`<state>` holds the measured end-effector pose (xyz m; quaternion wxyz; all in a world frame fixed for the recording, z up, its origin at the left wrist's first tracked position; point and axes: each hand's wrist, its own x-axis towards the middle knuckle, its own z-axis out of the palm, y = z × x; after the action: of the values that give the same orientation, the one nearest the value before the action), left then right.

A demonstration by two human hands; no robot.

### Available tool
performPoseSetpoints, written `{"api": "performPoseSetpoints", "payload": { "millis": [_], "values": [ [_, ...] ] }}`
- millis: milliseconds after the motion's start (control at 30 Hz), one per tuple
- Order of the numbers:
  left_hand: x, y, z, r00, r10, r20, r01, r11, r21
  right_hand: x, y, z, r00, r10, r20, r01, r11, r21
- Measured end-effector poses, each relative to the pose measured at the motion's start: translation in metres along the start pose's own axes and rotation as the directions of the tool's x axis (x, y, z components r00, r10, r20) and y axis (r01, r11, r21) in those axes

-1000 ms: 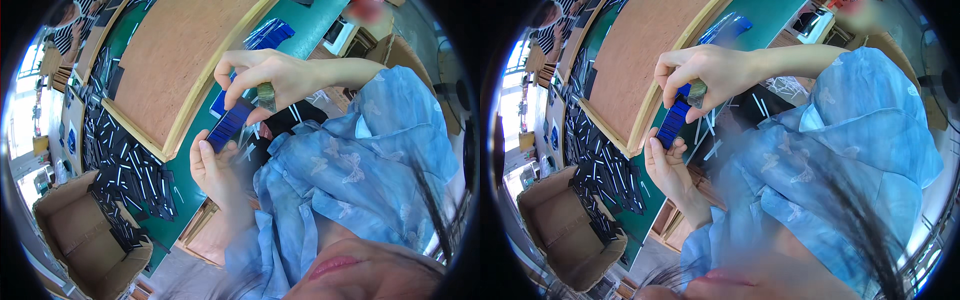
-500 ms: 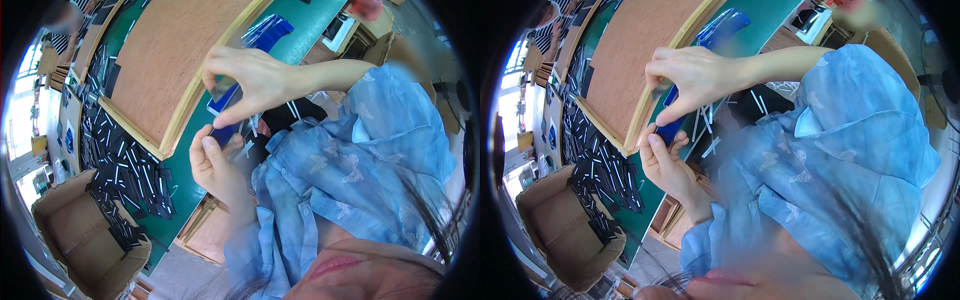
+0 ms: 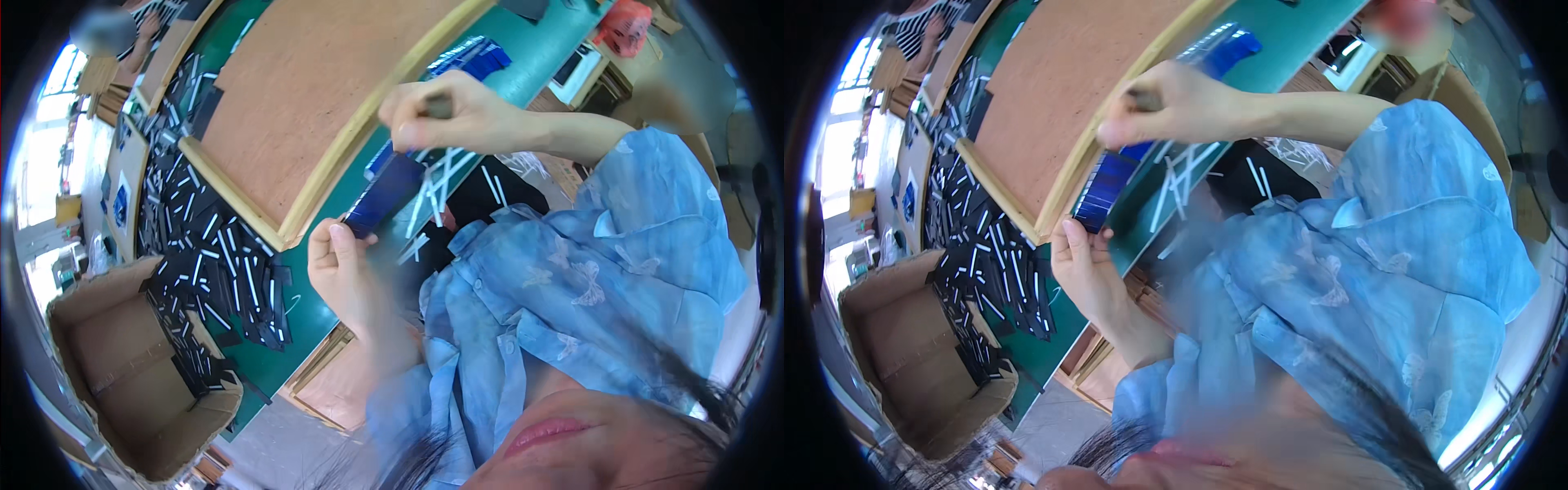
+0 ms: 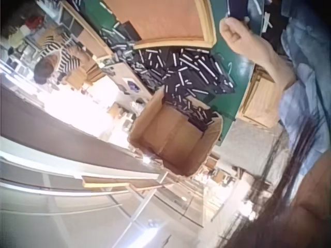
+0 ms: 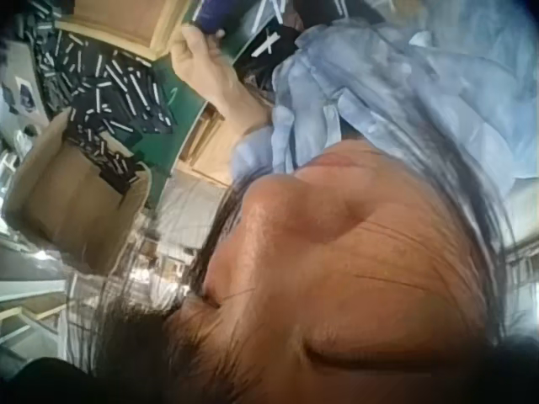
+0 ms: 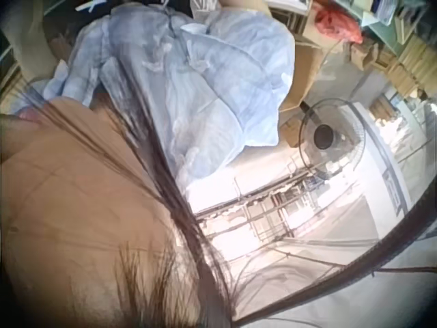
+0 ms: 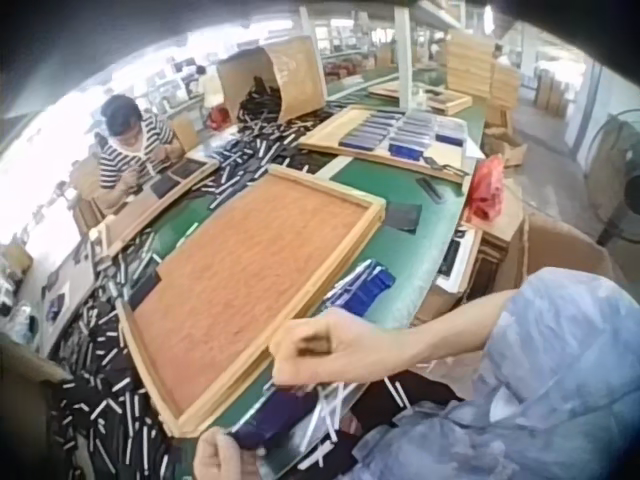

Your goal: Manually assembling and sorting transformer components by wrapping or fitting black cores with blue components and placing them in a tray.

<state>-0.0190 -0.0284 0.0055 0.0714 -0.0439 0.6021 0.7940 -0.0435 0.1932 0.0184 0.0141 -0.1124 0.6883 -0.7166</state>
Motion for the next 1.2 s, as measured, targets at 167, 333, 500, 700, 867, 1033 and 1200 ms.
{"api": "performPoseSetpoints", "payload": {
  "millis": [167,333,500,700,867,1033,1200],
  "values": [
    [0.007,0.003,0.002,0.953,-0.189,0.238,0.279,0.852,-0.442,0.015,-0.001,0.017,0.884,-0.292,0.364,0.357,0.926,-0.126],
    [0.005,0.000,-0.015,0.981,-0.054,0.185,0.136,0.874,-0.467,0.087,-0.028,0.041,0.904,-0.069,0.422,0.206,0.935,-0.288],
    [0.000,-0.044,-0.032,0.809,0.587,0.004,-0.473,0.648,0.598,0.246,0.030,0.040,0.895,-0.235,0.380,0.447,0.441,-0.779],
    [0.003,-0.052,-0.036,0.777,0.629,0.025,-0.477,0.562,0.676,0.319,0.066,0.052,0.895,-0.198,0.400,0.444,0.303,-0.843],
    [0.007,-0.045,-0.040,0.767,0.625,0.144,-0.523,0.478,0.705,0.329,0.078,0.057,0.906,-0.174,0.386,0.423,0.312,-0.851],
    [0.008,-0.047,-0.038,0.741,0.652,0.160,-0.557,0.464,0.689,0.330,0.084,0.050,0.872,-0.309,0.379,0.462,0.268,-0.845],
    [0.008,-0.048,-0.038,0.738,0.665,0.114,-0.533,0.470,0.704,0.332,0.086,0.050,0.853,-0.315,0.415,0.510,0.336,-0.792]
  ]
}}
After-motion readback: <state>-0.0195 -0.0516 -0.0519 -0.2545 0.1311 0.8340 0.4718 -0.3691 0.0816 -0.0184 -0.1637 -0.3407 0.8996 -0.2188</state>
